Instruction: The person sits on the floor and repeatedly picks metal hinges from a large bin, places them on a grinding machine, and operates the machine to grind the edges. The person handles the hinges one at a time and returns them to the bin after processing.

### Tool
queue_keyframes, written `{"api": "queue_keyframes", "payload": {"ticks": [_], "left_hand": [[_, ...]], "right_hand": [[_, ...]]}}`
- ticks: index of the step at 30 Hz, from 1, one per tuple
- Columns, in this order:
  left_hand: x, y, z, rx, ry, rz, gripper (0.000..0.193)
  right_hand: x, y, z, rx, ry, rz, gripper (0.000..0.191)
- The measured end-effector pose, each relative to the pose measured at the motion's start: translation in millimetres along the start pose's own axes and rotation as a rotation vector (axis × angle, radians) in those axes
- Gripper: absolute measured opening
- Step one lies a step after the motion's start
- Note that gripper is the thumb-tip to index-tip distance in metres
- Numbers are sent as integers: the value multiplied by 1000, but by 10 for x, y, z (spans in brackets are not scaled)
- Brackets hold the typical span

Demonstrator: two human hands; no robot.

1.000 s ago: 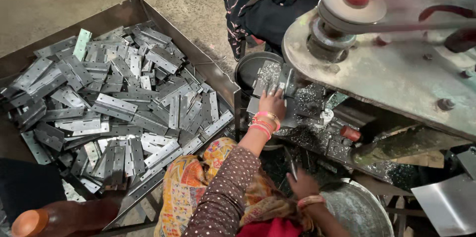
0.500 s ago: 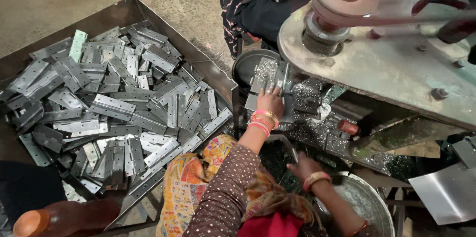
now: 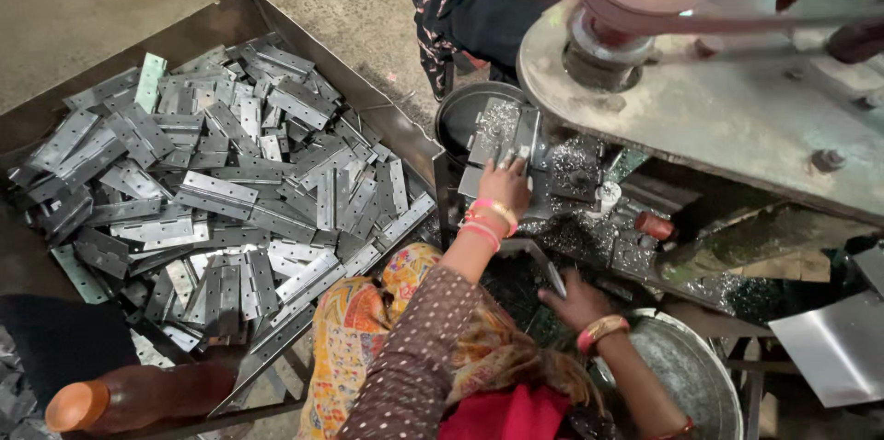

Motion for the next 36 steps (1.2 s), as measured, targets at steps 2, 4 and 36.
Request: {"api": "queue_keyframes", "payload": {"ticks": [2, 4, 36], "left_hand": [[-30, 113, -222, -35, -21, -6, 30], [-36, 342, -622, -103, 50, 138, 32], [293, 321, -864, -6, 128, 36, 51]], "right_hand": [[295, -38, -26, 12, 175, 56, 67], [645, -175, -154, 113, 476, 86, 57], [995, -193, -461, -17, 665, 354, 44]]}}
Point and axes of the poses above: each hand's wrist, its own z-axis towards the middle knuckle, its own x-axis out of the back of the hand, y = z × x, the point moved 9 cm from there along z, towards the middle knuckle, and after that the axes turned 15 degrees about -z, right-handed, at the moved point
